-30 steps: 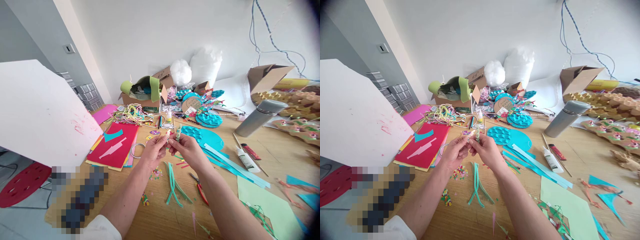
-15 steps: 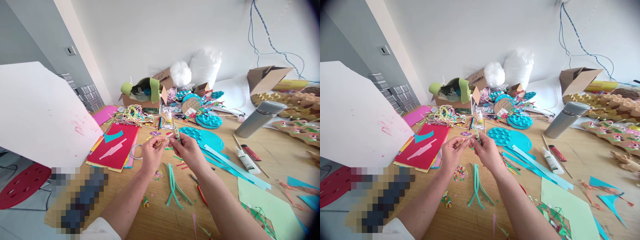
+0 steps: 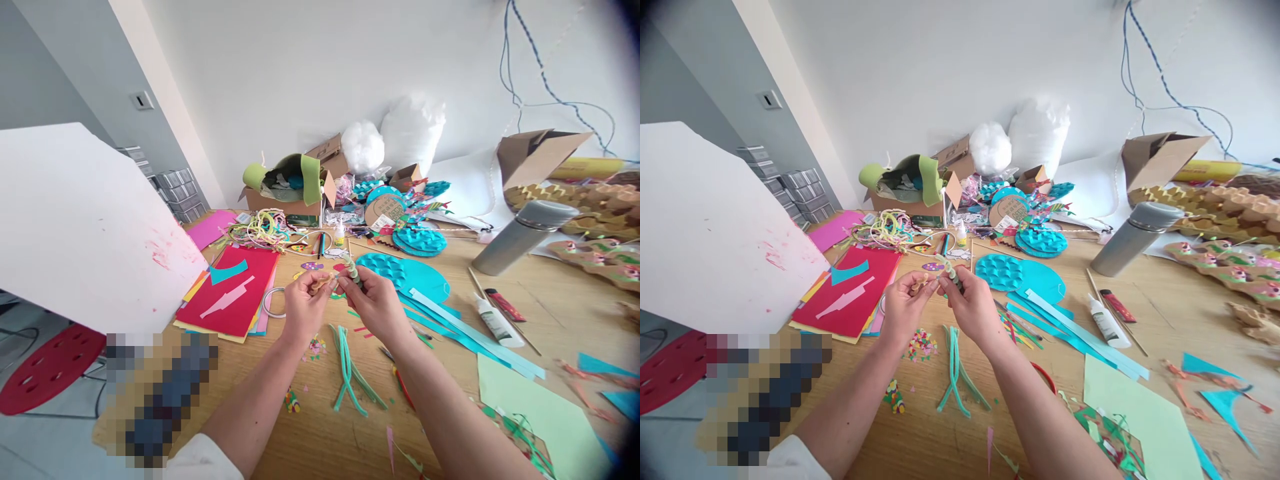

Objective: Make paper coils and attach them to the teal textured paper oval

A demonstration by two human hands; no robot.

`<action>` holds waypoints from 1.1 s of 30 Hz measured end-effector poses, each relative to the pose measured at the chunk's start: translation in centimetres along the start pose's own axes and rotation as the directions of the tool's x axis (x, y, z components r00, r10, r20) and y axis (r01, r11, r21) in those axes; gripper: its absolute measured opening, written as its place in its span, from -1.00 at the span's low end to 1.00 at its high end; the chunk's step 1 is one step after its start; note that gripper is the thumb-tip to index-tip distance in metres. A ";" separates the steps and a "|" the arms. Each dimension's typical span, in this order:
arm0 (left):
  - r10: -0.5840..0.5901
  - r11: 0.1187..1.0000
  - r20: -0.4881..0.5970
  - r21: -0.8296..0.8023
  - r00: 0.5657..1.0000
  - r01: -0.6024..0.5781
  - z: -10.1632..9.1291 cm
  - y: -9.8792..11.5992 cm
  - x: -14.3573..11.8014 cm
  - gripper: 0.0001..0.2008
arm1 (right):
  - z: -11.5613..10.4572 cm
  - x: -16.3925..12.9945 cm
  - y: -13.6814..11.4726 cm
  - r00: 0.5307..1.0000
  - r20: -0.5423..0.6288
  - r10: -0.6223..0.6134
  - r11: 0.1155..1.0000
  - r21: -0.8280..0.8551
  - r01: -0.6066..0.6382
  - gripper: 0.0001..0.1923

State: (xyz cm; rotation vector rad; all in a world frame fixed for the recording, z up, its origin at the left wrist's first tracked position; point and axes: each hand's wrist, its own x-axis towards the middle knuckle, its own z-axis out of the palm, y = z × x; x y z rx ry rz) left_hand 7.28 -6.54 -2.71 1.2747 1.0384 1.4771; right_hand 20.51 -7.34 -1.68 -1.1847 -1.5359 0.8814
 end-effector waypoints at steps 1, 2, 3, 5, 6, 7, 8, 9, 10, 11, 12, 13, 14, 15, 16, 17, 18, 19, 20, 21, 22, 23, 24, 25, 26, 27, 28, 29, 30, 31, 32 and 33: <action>-0.011 1.000 0.009 -0.018 1.000 0.011 0.0 0.0 0.0 -0.82 | 0.0 0.0 0.0 1.000 -0.005 0.009 1.000 -0.009 -0.010 -0.69; -0.023 0.999 0.016 -0.041 1.000 0.024 0.0 0.1 0.1 -0.81 | 0.0 0.0 -0.1 1.000 -0.016 0.016 1.000 -0.021 -0.016 -0.68; -0.038 0.997 0.021 -0.065 0.999 0.039 0.0 0.1 0.1 -0.79 | -0.1 0.0 -0.1 1.000 -0.024 0.017 0.999 -0.037 -0.017 -0.67; -0.077 0.991 0.020 -0.110 0.997 0.079 0.1 0.2 0.3 -0.76 | -0.3 -0.1 -0.3 1.000 -0.023 0.007 0.998 -0.067 -0.009 -0.66; -0.101 0.985 0.017 -0.136 0.995 0.102 0.0 0.3 0.4 -0.74 | -0.4 -0.2 -0.4 1.000 -0.012 0.003 0.998 -0.068 -0.003 -0.66; -0.130 0.977 0.013 -0.171 0.991 0.130 -0.1 0.3 0.6 -0.73 | -0.5 -0.2 -0.5 1.000 0.000 0.000 0.998 -0.055 0.000 -0.66; -0.164 0.962 0.012 -0.220 0.986 0.162 -0.2 0.3 0.8 -0.71 | -0.7 -0.3 -0.7 1.000 0.006 0.000 0.999 -0.032 0.001 -0.65; -0.199 0.940 0.020 -0.280 0.980 0.196 -0.4 0.3 1.0 -0.70 | -0.8 -0.4 -0.9 1.000 -0.002 0.000 1.000 -0.004 0.000 -0.64; -0.233 0.910 0.037 -0.345 0.972 0.231 -0.6 0.2 1.3 -0.69 | -0.9 -0.5 -1.2 1.000 -0.024 0.000 1.000 0.021 0.000 -0.63; -0.264 0.874 0.058 -0.408 0.963 0.264 -0.9 0.1 1.6 -0.69 | -1.0 -0.6 -1.4 0.999 -0.050 0.001 0.999 0.036 0.001 -0.62; -0.291 0.837 0.081 -0.462 0.953 0.294 -1.2 0.0 1.9 -0.69 | -1.1 -0.7 -1.6 0.998 -0.069 0.000 0.999 0.040 0.002 -0.61; -0.313 0.801 0.099 -0.507 0.945 0.318 -1.4 -0.1 2.1 -0.72 | -1.1 -0.8 -1.8 0.998 -0.065 -0.002 1.000 0.031 0.004 -0.62; -0.333 0.766 0.113 -0.547 0.936 0.339 -1.7 -0.1 2.3 -0.75 | -1.1 -0.8 -2.0 0.999 -0.035 -0.004 1.000 0.011 0.005 -0.62; -0.354 0.729 0.126 -0.584 0.927 0.358 -1.8 -0.1 2.5 -0.79 | -1.0 -0.9 -2.0 1.000 0.006 -0.005 1.000 -0.012 0.005 -0.62; -0.375 0.690 0.137 -0.619 0.917 0.375 -1.9 -0.1 2.5 -0.83 | -0.8 -0.9 -2.0 0.999 0.041 -0.001 0.999 -0.033 0.003 -0.61; -0.395 0.651 0.151 -0.650 0.906 0.392 -1.9 -0.1 2.5 -0.86 | -0.6 -0.9 -1.9 0.998 0.055 0.006 0.999 -0.047 -0.003 -0.59; -0.414 0.613 0.169 -0.675 0.895 0.411 -1.8 0.0 2.4 -0.87 | -0.4 -0.8 -1.7 0.999 0.043 0.016 0.999 -0.051 -0.014 -0.58; -0.433 0.578 0.189 -0.692 0.882 0.432 -1.6 0.1 2.2 -0.87 | -0.2 -0.7 -1.6 1.000 0.006 0.029 0.999 -0.044 -0.029 -0.58; -0.452 0.547 0.211 -0.702 0.867 0.456 -1.3 0.1 2.0 -0.85 | 0.0 -0.6 -1.3 0.998 -0.043 0.042 0.999 -0.027 -0.043 -0.58; -0.472 0.519 0.234 -0.706 0.850 0.482 -1.0 0.2 1.7 -0.84 | 0.1 -0.4 -1.1 0.995 -0.088 0.054 0.998 -0.009 -0.054 -0.58; -0.490 0.495 0.256 -0.705 0.834 0.507 -0.6 0.2 1.4 -0.83 | 0.1 -0.2 -1.0 0.991 -0.123 0.060 0.998 0.006 -0.060 -0.56; -0.505 0.474 0.278 -0.701 0.817 0.532 -0.3 0.2 1.1 -0.84 | 0.1 -0.1 -0.8 0.987 -0.150 0.059 0.998 0.011 -0.058 -0.55; -0.516 0.458 0.301 -0.694 0.802 0.555 0.0 0.2 0.9 -0.85 | 0.1 0.1 -0.6 0.983 -0.174 0.052 0.999 0.008 -0.051 -0.54; -0.521 0.448 0.324 -0.683 0.790 0.576 0.3 0.1 0.6 -0.87 | 0.0 0.2 -0.5 0.980 -0.193 0.038 0.999 -0.001 -0.039 -0.54; -0.523 0.445 0.344 -0.671 0.780 0.594 0.5 0.0 0.4 -0.88 | -0.2 0.2 -0.4 0.978 -0.208 0.021 1.000 -0.016 -0.025 -0.54; -0.520 0.449 0.359 -0.657 0.775 0.606 0.6 -0.1 0.3 -0.89 | -0.3 0.3 -0.3 0.975 -0.220 0.006 0.999 -0.033 -0.013 -0.54; -0.515 0.458 0.371 -0.643 0.773 0.614 0.7 -0.1 0.2 -0.90 | -0.5 0.3 -0.2 0.973 -0.229 -0.005 0.999 -0.052 -0.007 -0.56; -0.510 0.468 0.379 -0.631 0.772 0.619 0.8 -0.2 0.2 -0.90 | -0.6 0.4 -0.1 0.972 -0.234 -0.010 0.997 -0.072 -0.007 -0.58; -0.504 0.480 0.383 -0.621 0.774 0.620 0.8 -0.2 0.1 -0.90 | -0.7 0.4 0.0 0.972 -0.236 -0.012 0.996 -0.093 -0.011 -0.60; -0.500 0.488 0.389 -0.612 0.774 0.623 0.8 -0.2 0.1 -0.90 | -0.8 0.5 0.1 0.972 -0.237 -0.009 0.993 -0.113 -0.019 -0.61; -0.498 0.493 0.396 -0.603 0.772 0.627 0.8 -0.2 0.2 -0.90 | -0.9 0.5 0.1 0.972 -0.233 -0.005 0.991 -0.131 -0.026 -0.62; -0.498 0.495 0.403 -0.595 0.768 0.633 0.8 -0.2 0.2 -0.90 | -0.9 0.5 0.2 0.975 -0.223 -0.005 0.989 -0.143 -0.028 -0.63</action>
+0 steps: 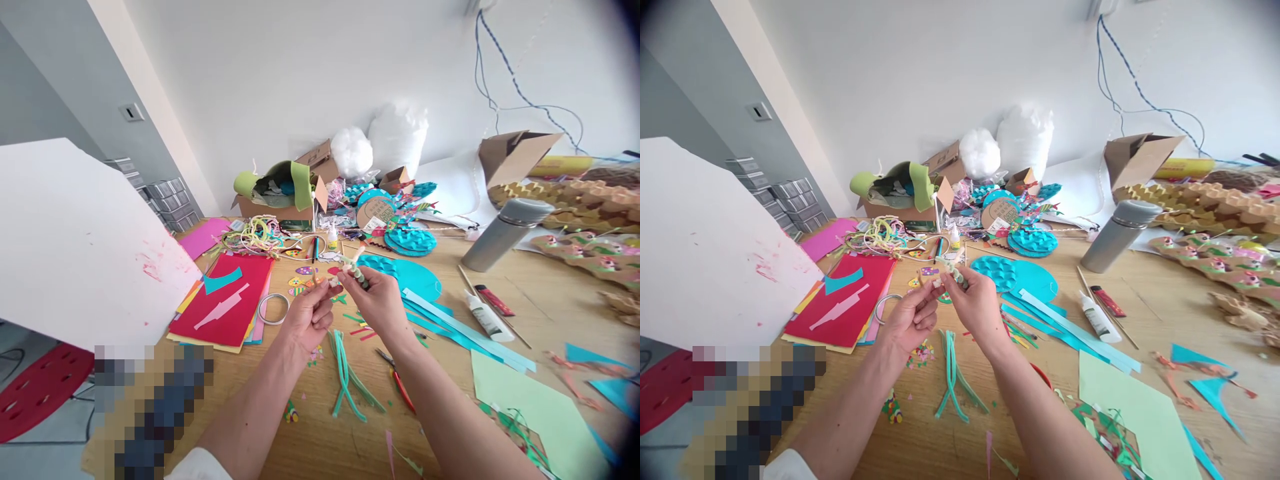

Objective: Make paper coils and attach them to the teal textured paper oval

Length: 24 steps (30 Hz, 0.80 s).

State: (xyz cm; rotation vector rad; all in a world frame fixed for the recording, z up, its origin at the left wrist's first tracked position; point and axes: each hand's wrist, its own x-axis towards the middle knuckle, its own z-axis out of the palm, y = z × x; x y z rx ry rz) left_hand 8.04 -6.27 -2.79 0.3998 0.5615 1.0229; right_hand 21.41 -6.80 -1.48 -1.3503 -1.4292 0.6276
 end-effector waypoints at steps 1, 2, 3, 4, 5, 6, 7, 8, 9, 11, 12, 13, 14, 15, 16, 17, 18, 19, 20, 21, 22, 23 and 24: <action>-0.009 1.000 0.004 0.006 1.000 0.009 0.0 0.0 0.0 -0.91 | 0.0 0.0 0.0 1.000 0.013 -0.005 1.000 -0.007 0.005 -0.64; -0.016 1.000 0.008 0.010 1.000 0.016 0.0 0.0 0.0 -0.91 | 0.0 0.0 0.0 1.000 0.026 -0.011 1.000 -0.010 0.011 -0.65; -0.024 1.000 0.014 0.015 1.000 0.024 -0.1 0.1 0.1 -0.91 | 0.0 0.0 0.0 0.999 0.038 -0.017 1.000 -0.010 0.017 -0.65; -0.028 0.999 0.019 0.022 0.999 0.028 -0.1 0.1 0.1 -0.90 | -0.1 0.1 -0.1 0.999 0.046 -0.020 1.000 -0.007 0.020 -0.65; -0.031 0.999 0.027 0.032 0.999 0.030 -0.2 0.1 0.2 -0.89 | -0.1 0.1 -0.1 0.999 0.051 -0.020 1.000 0.001 0.020 -0.65; -0.030 0.999 0.037 0.047 0.999 0.028 -0.3 0.1 0.2 -0.87 | -0.2 0.1 -0.3 0.998 0.057 -0.016 1.000 0.015 0.015 -0.65; -0.026 0.998 0.045 0.064 0.999 0.023 -0.3 0.1 0.2 -0.85 | -0.3 0.1 -0.4 0.998 0.066 -0.008 0.999 0.033 0.006 -0.64; -0.019 0.996 0.052 0.083 0.998 0.015 -0.4 0.1 0.2 -0.83 | -0.4 0.1 -0.6 0.997 0.077 0.001 0.998 0.057 -0.006 -0.63; -0.012 0.995 0.057 0.099 0.998 0.006 -0.4 0.1 0.2 -0.82 | -0.5 0.1 -0.7 0.996 0.091 0.012 0.997 0.081 -0.019 -0.63; 0.004 0.992 0.060 0.128 0.998 -0.011 -0.4 0.0 0.2 -0.81 | -0.7 0.1 -1.0 0.993 0.114 0.033 0.991 0.122 -0.047 -0.62; 0.011 0.990 0.057 0.140 0.998 -0.019 -0.3 0.0 0.1 -0.80 | -0.7 0.0 -1.0 0.992 0.119 0.043 0.989 0.137 -0.059 -0.62; 0.018 0.988 0.053 0.153 0.998 -0.025 -0.3 -0.1 0.1 -0.80 | -0.7 0.0 -1.0 0.991 0.123 0.054 0.986 0.151 -0.072 -0.62; 0.024 0.985 0.049 0.167 0.999 -0.031 -0.2 -0.2 0.1 -0.79 | -0.7 0.0 -1.0 0.990 0.124 0.070 0.983 0.163 -0.089 -0.62; 0.029 0.983 0.046 0.180 0.999 -0.037 -0.2 -0.2 0.1 -0.79 | -0.7 0.0 -0.9 0.988 0.125 0.088 0.978 0.175 -0.109 -0.61; 0.034 0.981 0.047 0.189 0.998 -0.042 -0.1 -0.3 0.0 -0.78 | -0.6 0.0 -0.7 0.986 0.126 0.108 0.973 0.188 -0.131 -0.61; 0.038 0.980 0.052 0.193 0.998 -0.047 -0.1 -0.3 0.0 -0.78 | -0.6 0.0 -0.6 0.984 0.128 0.127 0.968 0.203 -0.151 -0.60; 0.042 0.980 0.059 0.191 0.997 -0.052 -0.1 -0.4 0.0 -0.78 | -0.5 0.0 -0.5 0.981 0.129 0.142 0.961 0.218 -0.168 -0.58; 0.046 0.981 0.066 0.185 0.997 -0.057 -0.2 -0.4 0.0 -0.78 | -0.4 0.0 -0.4 0.979 0.132 0.154 0.956 0.230 -0.181 -0.57; 0.049 0.983 0.072 0.176 0.996 -0.061 -0.2 -0.4 0.1 -0.78 | -0.4 0.0 -0.3 0.978 0.134 0.162 0.952 0.240 -0.191 -0.57; 0.054 0.984 0.075 0.165 0.996 -0.066 -0.2 -0.4 0.1 -0.78 | -0.4 0.0 -0.3 0.976 0.138 0.168 0.948 0.250 -0.199 -0.57; 0.057 0.985 0.075 0.157 0.996 -0.069 -0.3 -0.4 0.1 -0.78 | -0.4 0.1 -0.3 0.975 0.142 0.173 0.943 0.260 -0.206 -0.57; 0.060 0.986 0.072 0.150 0.996 -0.070 -0.3 -0.3 0.1 -0.78 | -0.4 0.1 -0.3 0.974 0.143 0.176 0.940 0.271 -0.209 -0.57; 0.061 0.987 0.068 0.146 0.996 -0.071 -0.3 -0.3 0.1 -0.78 | -0.5 0.1 -0.4 0.974 0.143 0.177 0.935 0.283 -0.211 -0.57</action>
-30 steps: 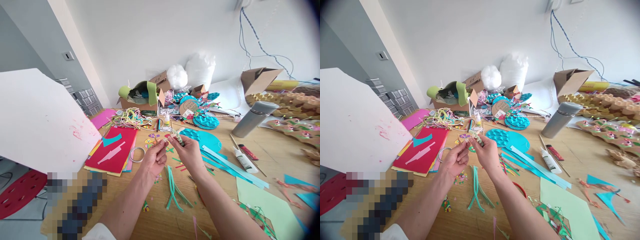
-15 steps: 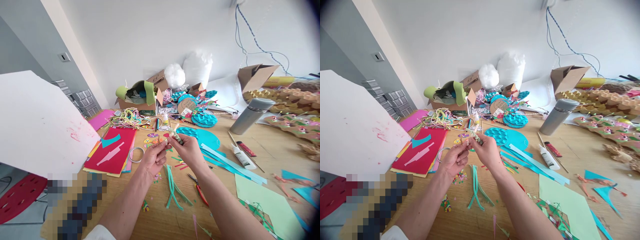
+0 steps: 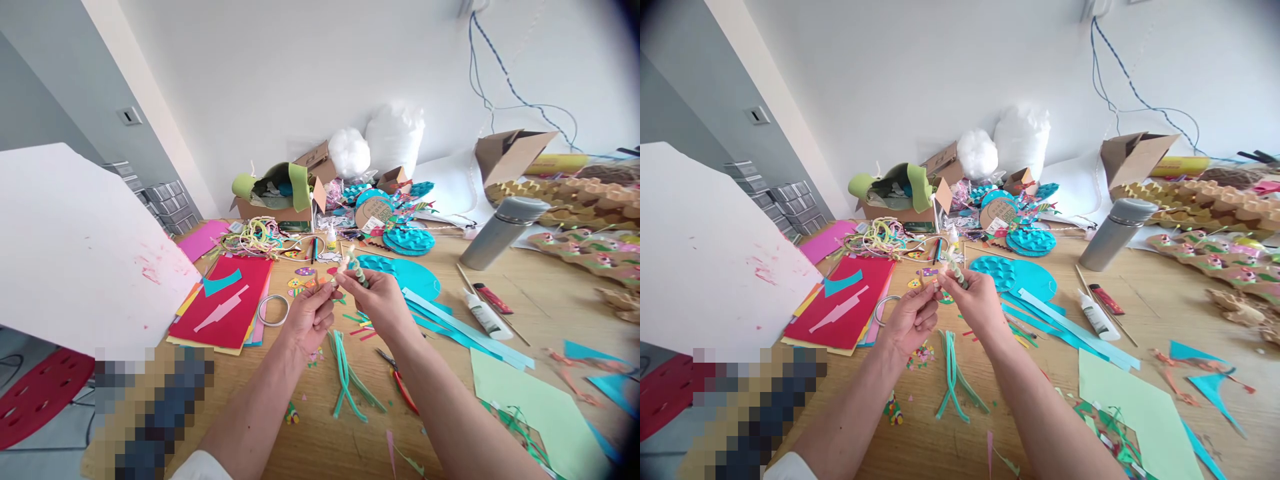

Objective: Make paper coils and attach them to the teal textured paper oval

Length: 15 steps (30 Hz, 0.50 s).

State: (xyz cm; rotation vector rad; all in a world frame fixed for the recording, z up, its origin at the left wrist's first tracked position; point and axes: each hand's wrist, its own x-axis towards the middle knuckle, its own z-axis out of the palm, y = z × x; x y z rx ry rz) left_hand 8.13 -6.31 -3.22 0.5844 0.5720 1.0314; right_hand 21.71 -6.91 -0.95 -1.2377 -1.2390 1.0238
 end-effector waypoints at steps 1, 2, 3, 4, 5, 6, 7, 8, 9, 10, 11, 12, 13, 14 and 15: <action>0.000 1.000 -0.005 -0.001 1.000 0.000 0.0 0.0 0.0 -0.78 | 0.0 0.0 0.0 1.000 -0.005 -0.001 1.000 0.015 0.001 -0.57; -0.002 1.000 -0.008 0.002 1.000 0.002 0.0 0.0 0.0 -0.77 | -0.1 0.0 -0.1 1.000 -0.011 -0.003 1.000 0.031 0.003 -0.56; -0.006 1.000 -0.009 0.006 1.000 0.006 0.0 -0.1 0.0 -0.77 | -0.1 0.1 -0.1 1.000 -0.018 -0.005 0.999 0.043 0.006 -0.56; -0.010 1.000 -0.009 0.010 1.000 0.010 0.1 -0.1 0.0 -0.76 | -0.2 0.1 0.0 1.000 -0.025 -0.008 0.999 0.052 0.009 -0.56; -0.014 1.000 -0.006 0.013 1.000 0.014 0.1 -0.2 0.1 -0.76 | -0.2 0.1 0.0 0.999 -0.031 -0.009 0.998 0.056 0.010 -0.55; -0.018 1.000 -0.004 0.014 1.000 0.018 0.1 -0.2 0.1 -0.76 | -0.2 0.2 0.1 0.999 -0.036 -0.010 0.998 0.055 0.012 -0.55; -0.022 1.000 -0.002 0.011 1.000 0.022 0.1 -0.3 0.1 -0.76 | -0.2 0.2 0.2 0.999 -0.041 -0.010 0.999 0.052 0.012 -0.55; -0.026 1.000 -0.002 0.006 1.000 0.026 0.0 -0.4 0.1 -0.76 | -0.2 0.2 0.2 0.999 -0.042 -0.006 0.998 0.055 0.008 -0.56; -0.029 1.000 -0.003 0.000 1.000 0.029 0.0 -0.4 0.2 -0.77 | -0.2 0.2 0.2 0.999 -0.039 0.002 0.998 0.067 0.001 -0.56; -0.034 0.999 -0.004 -0.006 0.999 0.033 -0.1 -0.5 0.2 -0.78 | -0.1 0.2 0.3 0.999 -0.032 0.012 0.996 0.089 -0.009 -0.57; -0.038 0.999 -0.004 -0.011 0.999 0.038 -0.2 -0.6 0.2 -0.78 | -0.1 0.2 0.3 1.000 -0.020 0.024 0.993 0.117 -0.021 -0.57; -0.041 0.999 -0.003 -0.014 0.999 0.041 -0.2 -0.6 0.2 -0.79 | -0.1 0.2 0.3 0.999 -0.010 0.034 0.989 0.145 -0.032 -0.58; -0.043 0.999 -0.002 -0.018 0.999 0.042 -0.2 -0.6 0.2 -0.80 | -0.1 0.2 0.3 0.999 -0.002 0.042 0.985 0.168 -0.041 -0.58; -0.043 0.999 0.000 -0.021 0.999 0.043 -0.2 -0.6 0.1 -0.80 | -0.1 0.2 0.4 0.999 -0.001 0.046 0.982 0.182 -0.045 -0.58; -0.043 0.999 0.004 -0.024 0.999 0.043 -0.2 -0.6 0.1 -0.80 | -0.1 0.3 0.4 0.999 -0.004 0.046 0.981 0.187 -0.045 -0.58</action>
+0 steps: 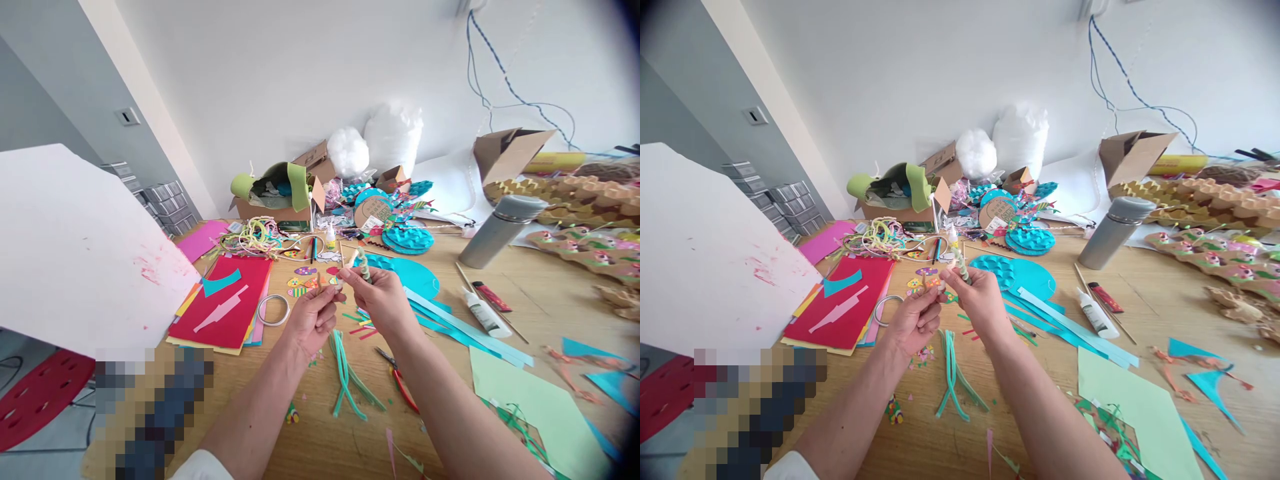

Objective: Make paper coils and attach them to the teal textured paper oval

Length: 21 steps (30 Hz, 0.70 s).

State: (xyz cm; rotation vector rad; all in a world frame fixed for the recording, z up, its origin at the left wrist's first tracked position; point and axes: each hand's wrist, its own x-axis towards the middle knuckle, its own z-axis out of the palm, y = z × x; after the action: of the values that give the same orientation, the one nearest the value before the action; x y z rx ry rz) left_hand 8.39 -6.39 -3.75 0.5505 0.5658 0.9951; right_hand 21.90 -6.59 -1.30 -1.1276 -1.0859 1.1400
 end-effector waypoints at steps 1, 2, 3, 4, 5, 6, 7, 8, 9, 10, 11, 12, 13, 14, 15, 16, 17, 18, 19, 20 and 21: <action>-0.001 1.000 0.006 -0.003 1.000 0.001 0.0 0.1 0.0 -0.79 | -0.1 0.1 0.0 1.000 -0.007 -0.003 1.000 -0.003 0.003 -0.58; -0.006 1.000 0.014 -0.004 1.000 0.006 0.0 0.1 0.0 -0.79 | -0.2 0.1 0.0 1.000 -0.017 -0.008 1.000 -0.011 0.008 -0.57; -0.015 1.000 0.021 -0.006 1.000 0.015 0.0 0.2 0.0 -0.77 | -0.3 0.2 0.0 0.999 -0.030 -0.015 1.000 -0.022 0.014 -0.57; -0.027 1.000 0.023 -0.009 0.999 0.027 0.0 0.3 0.0 -0.76 | -0.4 0.3 0.0 0.999 -0.045 -0.020 0.999 -0.031 0.018 -0.56; -0.039 0.999 0.017 -0.016 0.999 0.039 0.0 0.4 0.0 -0.73 | -0.4 0.4 -0.1 0.998 -0.062 -0.022 0.999 -0.035 0.020 -0.56; -0.050 0.998 0.003 -0.025 0.999 0.050 -0.1 0.5 0.1 -0.71 | -0.5 0.4 -0.1 0.997 -0.074 -0.022 0.999 -0.035 0.019 -0.55; -0.059 0.998 -0.015 -0.036 0.998 0.058 -0.1 0.6 0.1 -0.70 | -0.5 0.5 -0.1 0.996 -0.083 -0.018 0.999 -0.033 0.015 -0.54; -0.065 0.997 -0.031 -0.045 0.997 0.063 -0.2 0.7 0.1 -0.69 | -0.5 0.6 -0.1 0.996 -0.085 -0.013 0.999 -0.030 0.011 -0.53; -0.067 0.997 -0.041 -0.050 0.997 0.065 -0.2 0.7 0.1 -0.70 | -0.5 0.6 -0.1 0.997 -0.081 -0.009 1.000 -0.029 0.006 -0.52; -0.066 0.997 -0.043 -0.047 0.997 0.064 -0.2 0.8 0.1 -0.71 | -0.5 0.6 0.0 0.997 -0.072 -0.007 0.999 -0.034 0.005 -0.52; -0.062 0.997 -0.041 -0.038 0.997 0.060 -0.2 0.8 0.1 -0.72 | -0.4 0.6 0.1 0.998 -0.059 -0.009 0.999 -0.046 0.007 -0.52; -0.056 0.998 -0.034 -0.023 0.998 0.055 -0.1 0.8 0.1 -0.75 | -0.3 0.6 0.2 0.999 -0.045 -0.015 0.998 -0.063 0.012 -0.53; -0.050 0.999 -0.027 -0.004 0.998 0.050 -0.1 0.8 0.0 -0.76 | -0.2 0.6 0.4 0.999 -0.031 -0.021 0.996 -0.082 0.019 -0.54; -0.048 0.999 -0.020 0.016 0.999 0.049 0.0 0.7 0.0 -0.77 | -0.2 0.6 0.5 0.999 -0.019 -0.027 0.995 -0.100 0.025 -0.54; -0.048 0.998 -0.017 0.033 0.999 0.048 0.0 0.7 0.0 -0.77 | -0.1 0.6 0.7 0.999 -0.011 -0.031 0.993 -0.117 0.030 -0.55; -0.048 0.998 -0.021 0.044 0.999 0.049 0.0 0.7 0.0 -0.77 | -0.2 0.6 0.8 0.999 -0.008 -0.036 0.991 -0.130 0.034 -0.55; -0.047 0.998 -0.033 0.045 0.998 0.048 0.0 0.6 0.0 -0.78 | -0.2 0.7 0.9 0.999 -0.012 -0.041 0.989 -0.140 0.039 -0.54; -0.043 0.998 -0.052 0.036 0.998 0.045 -0.1 0.6 0.1 -0.78 | -0.4 0.8 0.9 0.999 -0.024 -0.048 0.987 -0.157 0.044 -0.54; -0.039 0.999 -0.082 0.019 0.996 0.040 -0.1 0.6 0.1 -0.78 | -0.5 0.9 1.0 0.998 -0.039 -0.057 0.980 -0.194 0.048 -0.53; -0.034 0.999 -0.118 -0.007 0.992 0.034 -0.2 0.7 0.3 -0.78 | -0.8 1.2 1.1 0.996 -0.056 -0.068 0.963 -0.264 0.051 -0.52; -0.032 0.999 -0.161 -0.041 0.986 0.026 -0.3 0.8 0.4 -0.79 | -1.0 1.4 1.2 0.996 -0.058 -0.075 0.923 -0.381 0.047 -0.52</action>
State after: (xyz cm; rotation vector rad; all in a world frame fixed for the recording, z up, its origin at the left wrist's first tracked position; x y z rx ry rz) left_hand 7.88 -5.65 -3.54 0.4281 0.6954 1.0270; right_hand 22.91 -5.18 -2.54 -1.4124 -1.3121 0.8521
